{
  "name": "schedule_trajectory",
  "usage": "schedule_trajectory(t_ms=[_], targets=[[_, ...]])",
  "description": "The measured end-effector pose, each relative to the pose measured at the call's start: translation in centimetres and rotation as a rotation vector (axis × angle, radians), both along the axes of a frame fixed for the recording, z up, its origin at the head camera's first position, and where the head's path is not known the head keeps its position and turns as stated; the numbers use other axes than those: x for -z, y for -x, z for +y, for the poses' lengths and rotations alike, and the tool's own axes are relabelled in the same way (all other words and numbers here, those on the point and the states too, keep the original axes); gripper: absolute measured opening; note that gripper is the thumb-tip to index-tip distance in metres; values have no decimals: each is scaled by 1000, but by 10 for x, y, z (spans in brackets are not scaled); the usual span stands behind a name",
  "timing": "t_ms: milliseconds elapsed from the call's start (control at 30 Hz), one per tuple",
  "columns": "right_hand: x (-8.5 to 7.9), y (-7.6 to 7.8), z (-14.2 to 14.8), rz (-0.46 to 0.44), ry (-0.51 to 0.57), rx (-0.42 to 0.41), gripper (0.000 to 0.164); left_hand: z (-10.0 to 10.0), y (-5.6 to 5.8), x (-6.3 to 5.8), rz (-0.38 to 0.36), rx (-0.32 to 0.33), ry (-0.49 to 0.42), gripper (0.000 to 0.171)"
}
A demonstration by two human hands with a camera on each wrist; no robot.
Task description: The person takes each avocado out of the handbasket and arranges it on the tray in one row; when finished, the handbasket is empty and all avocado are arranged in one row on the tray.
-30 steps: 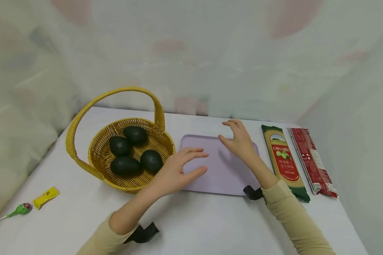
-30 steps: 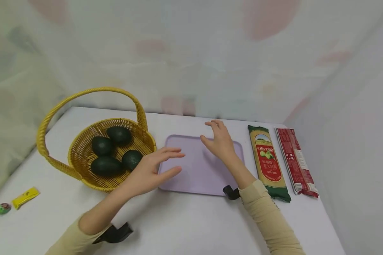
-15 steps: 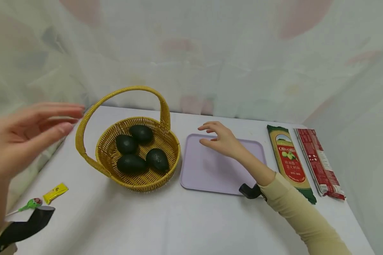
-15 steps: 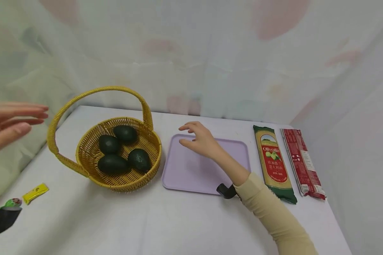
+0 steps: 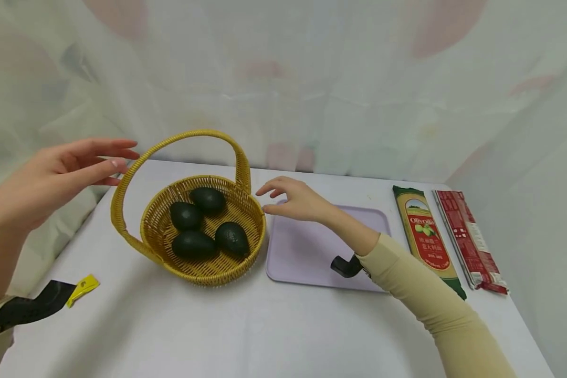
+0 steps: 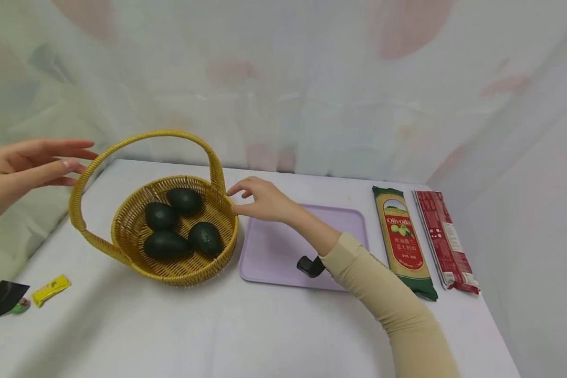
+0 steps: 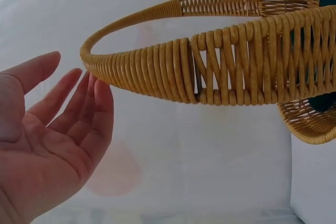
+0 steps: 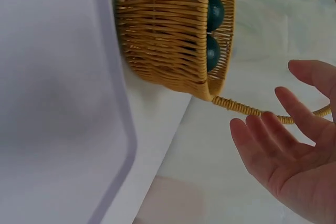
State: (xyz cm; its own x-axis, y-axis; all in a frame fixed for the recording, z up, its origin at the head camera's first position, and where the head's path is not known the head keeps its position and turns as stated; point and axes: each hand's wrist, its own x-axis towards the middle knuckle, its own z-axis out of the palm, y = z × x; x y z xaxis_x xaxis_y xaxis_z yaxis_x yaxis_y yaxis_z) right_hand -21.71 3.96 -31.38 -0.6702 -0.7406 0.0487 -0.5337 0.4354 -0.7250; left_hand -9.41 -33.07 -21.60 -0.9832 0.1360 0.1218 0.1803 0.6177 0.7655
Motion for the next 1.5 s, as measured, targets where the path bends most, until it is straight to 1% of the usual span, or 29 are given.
schedule_trajectory(t_ms=[100,267,400,467,533,633,767,933,1033,1167,1233,1333,1433,1500], targets=[[-4,5,-12,-11,-29,-72,36,5,2,-2,1,-22,0,41],[-9,16,-36,-82,-123,-225,36,10,2,-1,6,-49,-12,38],[-9,21,-55,-162,-223,-369,40,9,4,2,5,-34,-64,37],[-8,23,-64,-184,-278,-429,43,8,5,4,1,-26,-87,36],[-7,26,-71,-199,-335,-476,48,7,7,6,1,-20,-103,35],[-4,30,-83,-207,-419,-524,54,5,8,7,8,-9,-121,34],[0,37,-94,-241,-472,-542,60,5,9,9,7,-6,-150,32],[10,44,-104,-309,-482,-523,64,4,8,11,10,6,-224,30],[16,46,-108,-357,-491,-510,67,4,7,13,10,1,-229,30],[21,45,-111,-429,-515,-474,70,4,5,13,8,-20,-190,31],[22,45,-114,-473,-538,-455,73,3,5,14,10,-10,-213,30],[23,43,-117,-534,-589,-435,76,2,4,15,12,16,-272,28],[23,41,-121,-558,-634,-436,78,1,3,17,12,38,-323,27],[23,41,-123,-567,-654,-435,78,1,3,17,11,44,-338,28]])
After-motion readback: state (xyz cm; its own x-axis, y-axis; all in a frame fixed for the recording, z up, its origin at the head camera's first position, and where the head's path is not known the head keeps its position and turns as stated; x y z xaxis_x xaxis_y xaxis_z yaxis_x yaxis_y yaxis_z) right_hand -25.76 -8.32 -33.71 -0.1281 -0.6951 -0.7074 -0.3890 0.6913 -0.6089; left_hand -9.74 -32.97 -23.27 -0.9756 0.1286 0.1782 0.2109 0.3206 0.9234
